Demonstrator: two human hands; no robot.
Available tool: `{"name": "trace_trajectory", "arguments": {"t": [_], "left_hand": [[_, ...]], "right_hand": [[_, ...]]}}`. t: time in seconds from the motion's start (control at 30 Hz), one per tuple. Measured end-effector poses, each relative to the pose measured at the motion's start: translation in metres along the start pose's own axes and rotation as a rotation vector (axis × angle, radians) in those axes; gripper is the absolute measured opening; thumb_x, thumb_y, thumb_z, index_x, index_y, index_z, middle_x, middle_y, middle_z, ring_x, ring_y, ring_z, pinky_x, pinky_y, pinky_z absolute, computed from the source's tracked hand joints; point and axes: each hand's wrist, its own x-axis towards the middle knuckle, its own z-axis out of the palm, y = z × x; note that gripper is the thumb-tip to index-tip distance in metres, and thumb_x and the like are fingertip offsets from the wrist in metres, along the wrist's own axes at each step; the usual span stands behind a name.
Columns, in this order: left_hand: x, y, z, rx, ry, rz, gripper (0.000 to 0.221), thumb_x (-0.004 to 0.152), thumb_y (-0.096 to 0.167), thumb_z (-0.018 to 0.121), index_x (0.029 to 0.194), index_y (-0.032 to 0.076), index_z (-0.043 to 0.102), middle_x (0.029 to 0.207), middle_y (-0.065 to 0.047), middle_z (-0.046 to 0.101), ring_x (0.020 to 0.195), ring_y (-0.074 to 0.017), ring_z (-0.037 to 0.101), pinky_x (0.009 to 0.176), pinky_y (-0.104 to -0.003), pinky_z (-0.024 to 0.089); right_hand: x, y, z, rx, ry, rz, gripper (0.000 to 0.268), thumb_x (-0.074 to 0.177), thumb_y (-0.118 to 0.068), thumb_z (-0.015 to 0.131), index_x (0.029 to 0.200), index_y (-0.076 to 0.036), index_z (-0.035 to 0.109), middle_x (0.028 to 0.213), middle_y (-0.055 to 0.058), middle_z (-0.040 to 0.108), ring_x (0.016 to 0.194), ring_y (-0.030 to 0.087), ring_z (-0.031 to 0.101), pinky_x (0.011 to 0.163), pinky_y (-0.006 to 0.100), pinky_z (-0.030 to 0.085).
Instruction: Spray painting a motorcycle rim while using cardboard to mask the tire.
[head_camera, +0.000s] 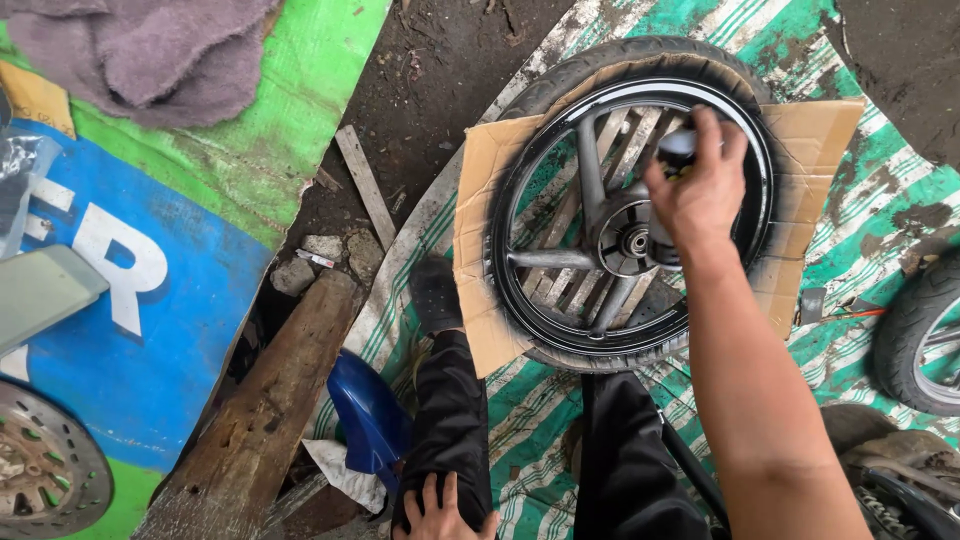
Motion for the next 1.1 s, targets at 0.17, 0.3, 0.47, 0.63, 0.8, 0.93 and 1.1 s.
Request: {"name": "trace_trajectory", "arguments": {"t": [0.17,0.3,0.47,0.63,0.8,0.93,1.1], "left_hand": [[-0.009,0.001,-0.013,-0.006,-0.041,0.000,0.108,0.092,0.109,0.047,0.174,0.048,0.011,0.183,0.004,0.011,0.170,-0.0400,0.014,0.138,-0.068,0.027],[-0.018,0.002,-0.019,-0.013,-0.070,0.001,0.107,0.094,0.107,0.044,0.175,0.046,0.010,0.183,0.004,0.010,0.172,-0.0399,0.011,0.140,-0.069,0.025],[-0.008,0.002,-0.003,-0.016,-0.015,-0.002,0.106,0.093,0.107,0.049,0.174,0.048,0.013,0.182,0.004,0.012,0.170,-0.0410,0.014,0.138,-0.071,0.027],[-0.007,0.002,-0.003,-0.015,0.008,-0.009,0.108,0.091,0.109,0.049,0.173,0.048,0.012,0.182,0.004,0.012,0.170,-0.0406,0.014,0.138,-0.070,0.027],[-0.020,0.003,-0.014,-0.012,-0.071,-0.008,0.106,0.095,0.106,0.048,0.175,0.047,0.009,0.183,0.004,0.009,0.171,-0.0404,0.012,0.140,-0.068,0.024],[-0.030,0.004,-0.027,-0.022,-0.142,-0.002,0.107,0.097,0.104,0.047,0.176,0.045,0.005,0.185,0.004,0.004,0.173,-0.0392,0.007,0.142,-0.066,0.021],[-0.031,0.005,-0.029,-0.032,-0.135,-0.005,0.105,0.097,0.103,0.049,0.176,0.045,0.008,0.185,0.004,0.006,0.173,-0.0380,0.008,0.141,-0.065,0.023]], "right_hand": [[-0.005,-0.035,0.017,0.015,-0.167,0.019,0.077,0.094,-0.018,0.093,0.160,-0.023,0.053,0.154,0.023,0.050,0.093,0.042,0.073,0.068,0.050,0.070],[-0.064,-0.075,0.024,0.140,-0.219,-0.370,0.065,0.097,-0.022,0.083,0.156,-0.015,0.056,0.146,0.027,0.056,0.089,0.043,0.075,0.062,0.054,0.072],[-0.114,-0.071,0.021,0.168,-0.306,-0.455,0.071,0.093,-0.025,0.090,0.154,-0.016,0.053,0.147,0.026,0.056,0.103,0.045,0.074,0.064,0.051,0.074],[-0.061,-0.048,0.006,0.145,-0.202,-0.169,0.071,0.094,-0.018,0.093,0.157,-0.017,0.061,0.157,0.026,0.054,0.104,0.047,0.075,0.078,0.057,0.074],[-0.008,-0.045,0.012,-0.001,-0.211,0.048,0.079,0.096,-0.018,0.093,0.162,-0.024,0.050,0.157,0.029,0.046,0.102,0.044,0.071,0.075,0.050,0.070],[-0.053,-0.080,0.016,0.136,-0.215,-0.227,0.076,0.097,-0.017,0.089,0.163,-0.012,0.052,0.156,0.031,0.051,0.087,0.042,0.075,0.065,0.051,0.074],[-0.138,-0.086,0.019,0.216,-0.317,-0.486,0.073,0.096,-0.031,0.087,0.156,-0.018,0.048,0.145,0.027,0.055,0.098,0.044,0.075,0.062,0.051,0.072]]}}
